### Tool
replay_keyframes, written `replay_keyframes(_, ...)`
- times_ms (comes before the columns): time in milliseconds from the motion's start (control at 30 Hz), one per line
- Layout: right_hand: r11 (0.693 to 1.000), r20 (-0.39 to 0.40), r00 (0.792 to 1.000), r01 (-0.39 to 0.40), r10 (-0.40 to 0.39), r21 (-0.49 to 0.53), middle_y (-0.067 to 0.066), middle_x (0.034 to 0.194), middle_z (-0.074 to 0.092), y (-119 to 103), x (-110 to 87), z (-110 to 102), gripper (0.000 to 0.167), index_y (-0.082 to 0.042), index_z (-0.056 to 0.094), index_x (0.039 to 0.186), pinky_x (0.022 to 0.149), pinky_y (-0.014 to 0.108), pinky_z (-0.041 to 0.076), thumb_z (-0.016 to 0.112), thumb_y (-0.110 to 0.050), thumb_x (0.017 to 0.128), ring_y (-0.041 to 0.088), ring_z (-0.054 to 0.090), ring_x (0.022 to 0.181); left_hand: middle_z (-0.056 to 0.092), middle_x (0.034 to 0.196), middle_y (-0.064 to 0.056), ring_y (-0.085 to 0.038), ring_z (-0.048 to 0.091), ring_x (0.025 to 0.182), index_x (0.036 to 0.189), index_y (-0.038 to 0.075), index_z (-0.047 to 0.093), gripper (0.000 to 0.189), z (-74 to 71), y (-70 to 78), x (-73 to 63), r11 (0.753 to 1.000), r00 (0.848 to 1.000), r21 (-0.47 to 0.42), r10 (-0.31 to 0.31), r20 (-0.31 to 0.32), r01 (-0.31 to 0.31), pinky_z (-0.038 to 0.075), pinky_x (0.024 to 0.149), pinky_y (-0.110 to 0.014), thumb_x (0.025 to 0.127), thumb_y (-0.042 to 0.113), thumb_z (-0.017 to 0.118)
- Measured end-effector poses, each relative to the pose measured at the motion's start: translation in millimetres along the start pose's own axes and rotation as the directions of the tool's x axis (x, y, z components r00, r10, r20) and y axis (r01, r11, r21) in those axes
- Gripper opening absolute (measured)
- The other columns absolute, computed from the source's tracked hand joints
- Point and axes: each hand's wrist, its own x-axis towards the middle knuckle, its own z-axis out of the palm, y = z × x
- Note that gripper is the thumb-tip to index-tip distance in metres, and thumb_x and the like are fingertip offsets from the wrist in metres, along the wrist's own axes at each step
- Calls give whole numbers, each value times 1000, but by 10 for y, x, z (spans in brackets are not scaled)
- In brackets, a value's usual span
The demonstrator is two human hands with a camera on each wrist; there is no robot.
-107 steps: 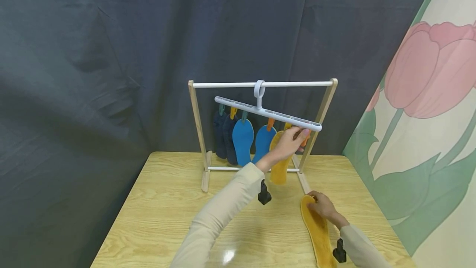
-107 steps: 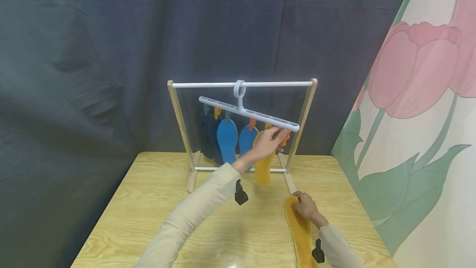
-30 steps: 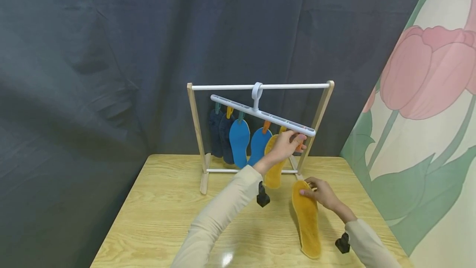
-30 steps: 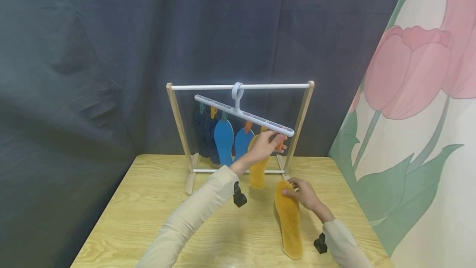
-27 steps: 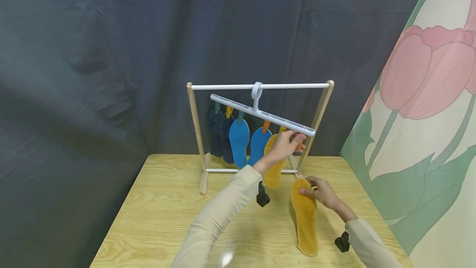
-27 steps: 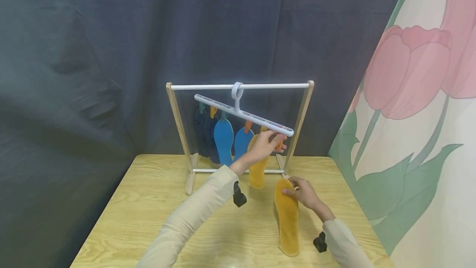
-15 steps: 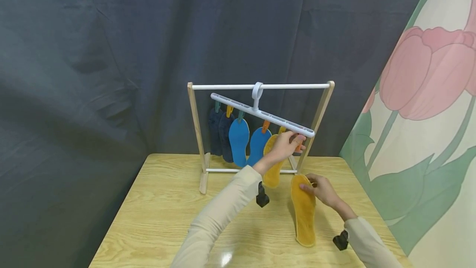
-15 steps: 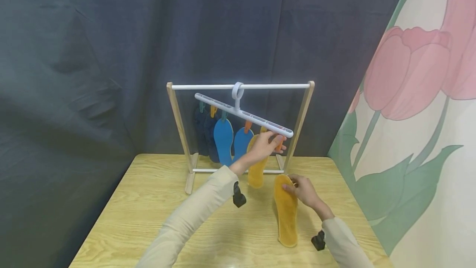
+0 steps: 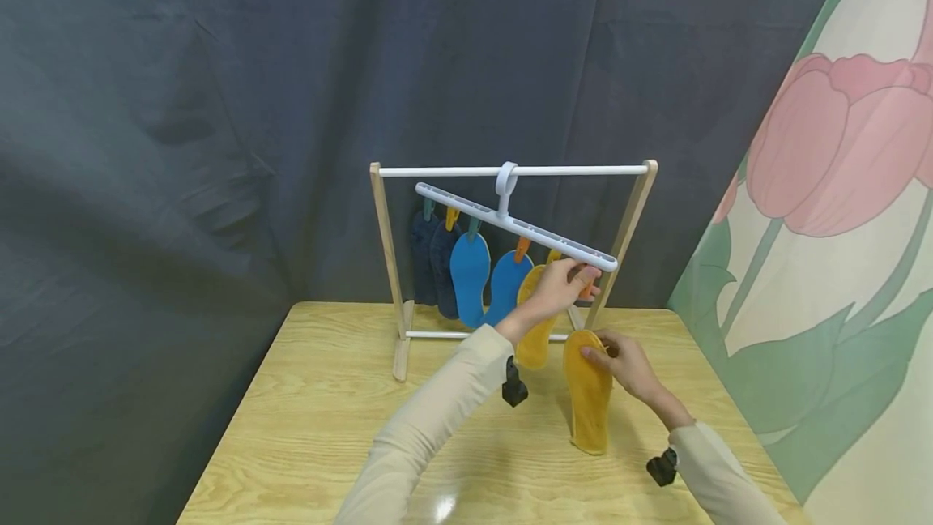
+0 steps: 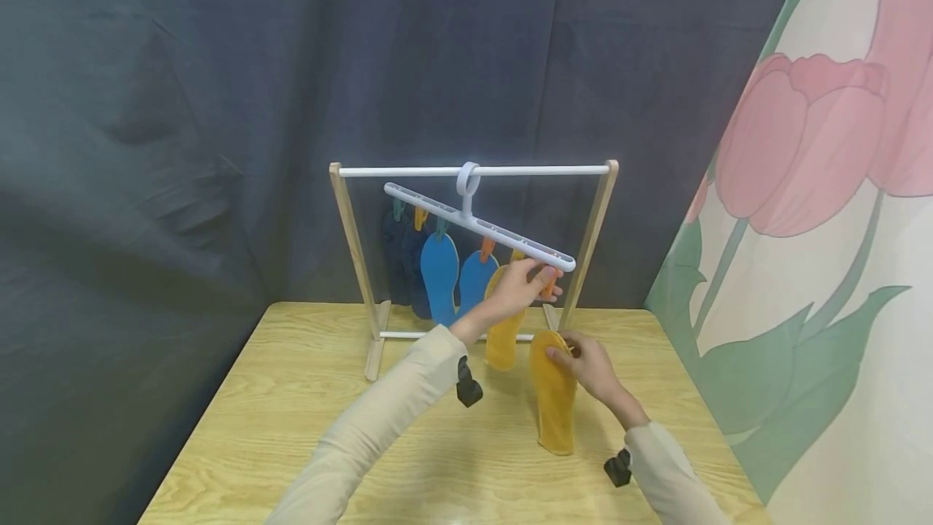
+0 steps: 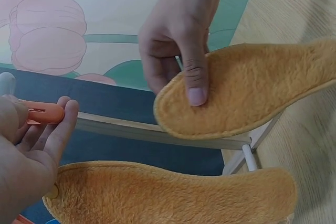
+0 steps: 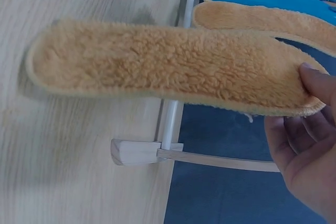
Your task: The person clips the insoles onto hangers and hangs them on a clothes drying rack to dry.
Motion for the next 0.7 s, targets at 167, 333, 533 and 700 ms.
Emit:
replay_keyframes(167, 1000, -24, 1000, -5, 5, 6, 15, 98, 72, -67, 29, -25, 22, 4, 69, 109, 65, 24, 55, 72, -9, 91, 17, 66, 79, 64, 117, -24, -29, 71, 90, 133, 0, 58, 35, 7, -18, 6, 1000, 1000, -10, 22, -6, -22, 60, 76, -32, 103, 17, 51)
replay_keyframes(333, 1000, -29, 1000, -12, 12, 3, 16, 99, 72, -127, 82, -32, 25, 5, 68, 112, 66, 24, 55, 71, -11, 93, 23, 68, 81, 65, 114, -24, -30, 72, 90, 131, 1, 59, 34, -3, -20, 9, 999, 999, 7, 34, -22, -34, 59, 75, -29, 102, 17, 52)
replay_keyframes(533, 1000, -50, 999, -17, 17, 7, 15, 99, 72, -186, 134, -23, 25, 3, 69, 112, 65, 25, 55, 72, -14, 93, 23, 68, 80, 67, 113, -20, -28, 72, 92, 129, 2, 61, 33, 1, -22, 8, 997, 998, 56, 51, -33, -50, 57, 76, -21, 102, 19, 53)
replay_keyframes(700, 1000, -86, 996, -9, 10, 15, 16, 98, 73, -233, 165, -14, 26, 3, 69, 113, 63, 25, 55, 72, -14, 93, 22, 68, 79, 68, 113, -20, -30, 71, 94, 128, 1, 62, 33, 0, -10, 1, 995, 998, 77, 61, -35, -58, 56, 78, -19, 102, 18, 54)
